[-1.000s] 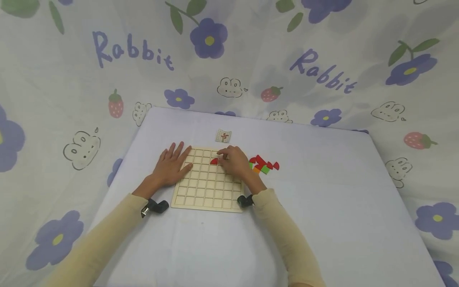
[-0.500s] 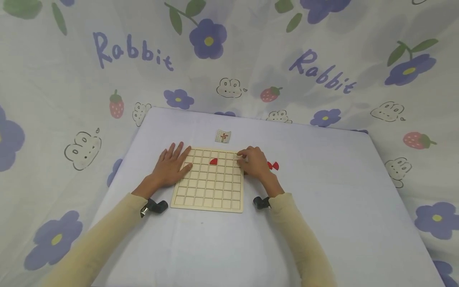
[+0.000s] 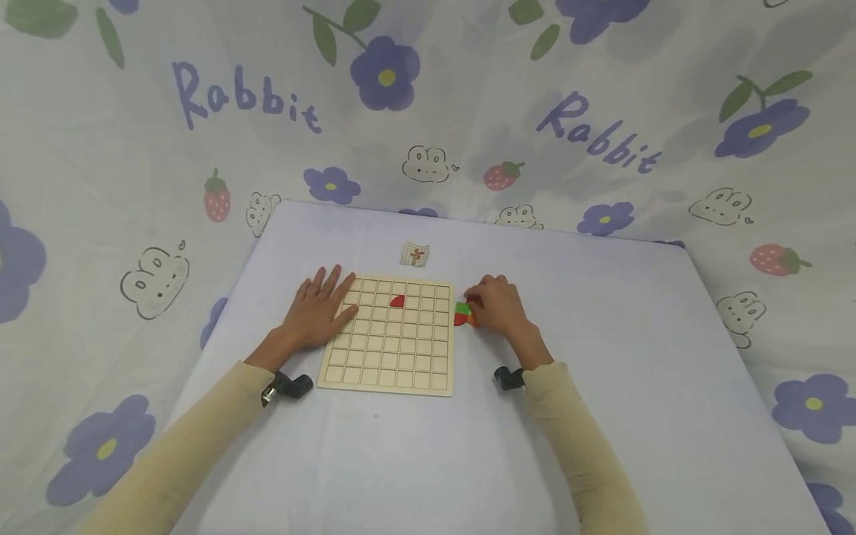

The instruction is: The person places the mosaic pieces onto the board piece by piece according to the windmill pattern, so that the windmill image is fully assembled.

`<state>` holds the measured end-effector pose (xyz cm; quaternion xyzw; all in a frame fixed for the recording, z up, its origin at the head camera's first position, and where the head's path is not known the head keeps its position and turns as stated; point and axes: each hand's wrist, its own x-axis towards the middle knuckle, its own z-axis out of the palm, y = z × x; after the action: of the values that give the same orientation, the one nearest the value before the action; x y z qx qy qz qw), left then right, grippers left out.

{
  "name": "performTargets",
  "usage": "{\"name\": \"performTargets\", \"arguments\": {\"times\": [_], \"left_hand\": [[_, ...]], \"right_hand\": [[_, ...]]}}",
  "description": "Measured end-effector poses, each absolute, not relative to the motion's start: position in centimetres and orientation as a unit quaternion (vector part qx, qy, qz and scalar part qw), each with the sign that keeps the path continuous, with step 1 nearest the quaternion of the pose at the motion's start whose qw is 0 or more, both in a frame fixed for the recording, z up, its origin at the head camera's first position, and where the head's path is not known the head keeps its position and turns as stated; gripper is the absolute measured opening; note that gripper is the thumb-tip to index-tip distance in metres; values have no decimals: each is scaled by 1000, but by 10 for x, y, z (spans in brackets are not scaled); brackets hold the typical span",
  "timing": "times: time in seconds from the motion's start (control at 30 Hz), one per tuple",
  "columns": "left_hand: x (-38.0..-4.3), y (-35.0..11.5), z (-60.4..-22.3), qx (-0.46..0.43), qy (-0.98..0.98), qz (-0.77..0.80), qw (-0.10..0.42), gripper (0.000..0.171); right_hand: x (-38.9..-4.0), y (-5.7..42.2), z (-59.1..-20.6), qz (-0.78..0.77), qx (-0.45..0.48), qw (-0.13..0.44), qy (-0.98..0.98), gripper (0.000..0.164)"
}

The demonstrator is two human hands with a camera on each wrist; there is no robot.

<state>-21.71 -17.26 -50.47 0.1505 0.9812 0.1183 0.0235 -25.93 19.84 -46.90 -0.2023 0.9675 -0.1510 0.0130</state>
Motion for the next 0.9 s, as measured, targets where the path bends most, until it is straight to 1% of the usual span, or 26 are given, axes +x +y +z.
{"name": "performTargets", "arguments": {"times": [0.17,0.37,0.5,0.73,0.9], "left_hand": [[-217,-173,-507,151,981,118,19,72],[-218,-173,-508,152,981,117,17,72],[-218,-173,-507,151,981,119,20,72],[-218,-174,-507,149,981,118,25,72],[-218,-173,-508,147,981,122,22,72]], "right_hand": [[-259,203,-465,-121,-200,24,972,20],[-263,203,-464,-106,-193,28,975,14],[-264,202,-463,-118,-188,33,974,10],[-264,204,-464,-151,-170,53,972,14],[-261,204,-461,-176,-166,66,968,9]]}}
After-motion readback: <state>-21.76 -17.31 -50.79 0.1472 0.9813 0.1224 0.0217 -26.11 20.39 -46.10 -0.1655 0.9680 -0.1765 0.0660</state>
